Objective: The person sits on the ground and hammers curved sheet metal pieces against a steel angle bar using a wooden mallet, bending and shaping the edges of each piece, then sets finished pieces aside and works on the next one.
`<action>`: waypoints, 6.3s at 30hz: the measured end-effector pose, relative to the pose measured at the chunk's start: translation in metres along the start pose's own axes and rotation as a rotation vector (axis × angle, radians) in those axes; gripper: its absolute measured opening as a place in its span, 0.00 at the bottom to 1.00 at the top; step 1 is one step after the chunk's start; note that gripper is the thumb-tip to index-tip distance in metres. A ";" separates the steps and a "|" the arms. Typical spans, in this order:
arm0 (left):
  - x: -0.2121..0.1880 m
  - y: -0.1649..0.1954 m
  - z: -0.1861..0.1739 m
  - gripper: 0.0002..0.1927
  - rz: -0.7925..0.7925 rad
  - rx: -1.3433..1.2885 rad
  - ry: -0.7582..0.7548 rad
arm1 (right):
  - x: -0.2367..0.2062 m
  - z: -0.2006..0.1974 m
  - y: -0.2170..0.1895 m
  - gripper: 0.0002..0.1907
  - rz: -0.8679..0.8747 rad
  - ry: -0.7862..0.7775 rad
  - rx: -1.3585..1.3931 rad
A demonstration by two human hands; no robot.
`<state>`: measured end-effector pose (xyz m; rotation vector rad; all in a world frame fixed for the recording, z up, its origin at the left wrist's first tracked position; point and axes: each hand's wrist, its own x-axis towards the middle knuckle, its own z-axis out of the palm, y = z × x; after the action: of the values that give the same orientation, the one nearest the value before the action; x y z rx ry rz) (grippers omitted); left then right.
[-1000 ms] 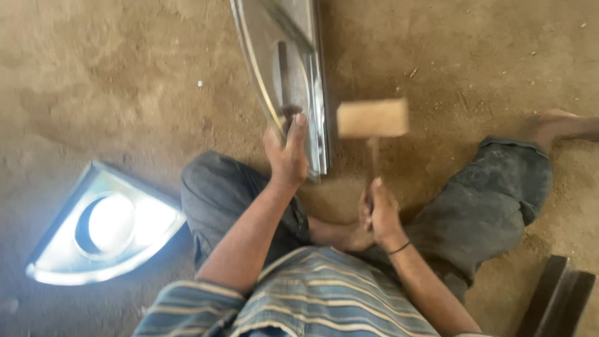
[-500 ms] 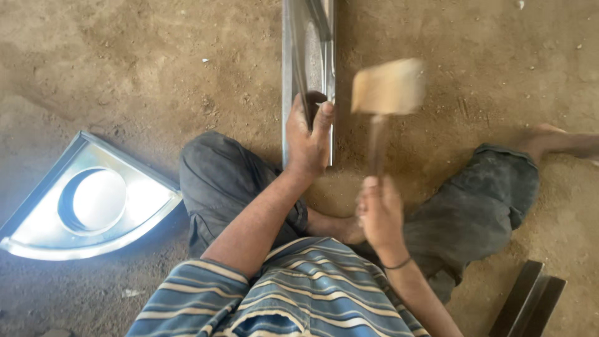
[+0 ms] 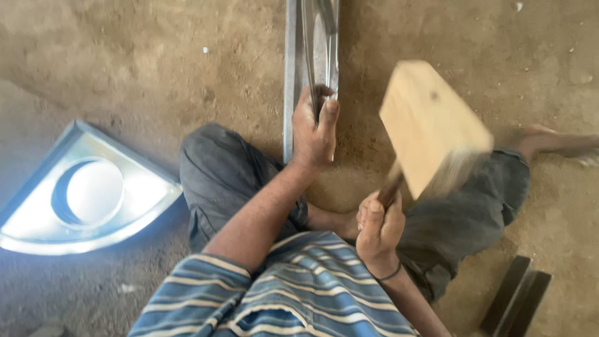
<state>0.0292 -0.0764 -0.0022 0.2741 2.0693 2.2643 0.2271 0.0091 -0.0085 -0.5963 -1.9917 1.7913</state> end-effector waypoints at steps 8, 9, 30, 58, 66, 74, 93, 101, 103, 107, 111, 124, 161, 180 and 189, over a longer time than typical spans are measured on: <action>0.000 0.000 -0.001 0.32 0.093 0.049 0.038 | -0.003 -0.002 0.005 0.16 0.215 -0.037 -0.195; 0.000 0.001 -0.001 0.34 0.014 0.023 0.033 | -0.006 -0.003 0.005 0.16 0.151 0.012 -0.130; 0.000 -0.016 0.008 0.39 0.043 0.023 0.062 | 0.093 -0.002 0.023 0.19 0.573 -0.113 -0.097; -0.002 -0.030 -0.010 0.32 -0.133 -0.301 0.062 | 0.140 -0.035 0.048 0.23 0.652 0.099 0.153; -0.017 -0.038 -0.032 0.29 -0.097 -0.177 0.031 | 0.106 -0.047 0.025 0.26 0.054 0.297 0.599; -0.004 -0.018 -0.018 0.32 -0.044 -0.419 -0.039 | 0.075 -0.045 0.043 0.20 0.237 0.094 0.338; 0.005 -0.032 -0.002 0.32 -0.036 -0.371 -0.021 | 0.113 -0.056 0.017 0.21 -0.087 0.310 0.299; 0.008 -0.032 -0.003 0.29 -0.018 -0.411 -0.014 | 0.096 -0.037 0.099 0.21 0.509 0.073 0.090; 0.008 -0.032 -0.003 0.30 -0.066 -0.447 0.020 | 0.093 -0.047 0.094 0.18 0.382 0.268 0.416; 0.007 -0.036 -0.004 0.28 -0.045 -0.462 0.005 | 0.090 -0.047 0.086 0.18 0.552 0.151 0.331; 0.009 -0.047 -0.003 0.23 -0.015 -0.519 -0.032 | 0.081 -0.036 0.097 0.20 0.657 0.072 0.230; 0.017 -0.064 -0.005 0.25 -0.053 -0.423 0.079 | 0.057 -0.034 0.103 0.23 0.368 0.208 0.259; -0.021 -0.057 -0.008 0.26 -0.024 -0.361 0.033 | 0.085 -0.044 0.115 0.22 -0.028 0.282 0.356; -0.045 -0.034 -0.015 0.30 -0.082 -0.313 0.034 | 0.093 -0.032 0.116 0.25 0.246 0.306 0.192; -0.057 -0.029 -0.012 0.25 -0.089 -0.393 0.052 | 0.090 -0.019 0.116 0.26 0.415 0.337 0.251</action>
<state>0.0808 -0.0950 -0.0372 0.0979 1.5690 2.5741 0.1681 0.0851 -0.1208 -1.2039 -1.4660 1.9685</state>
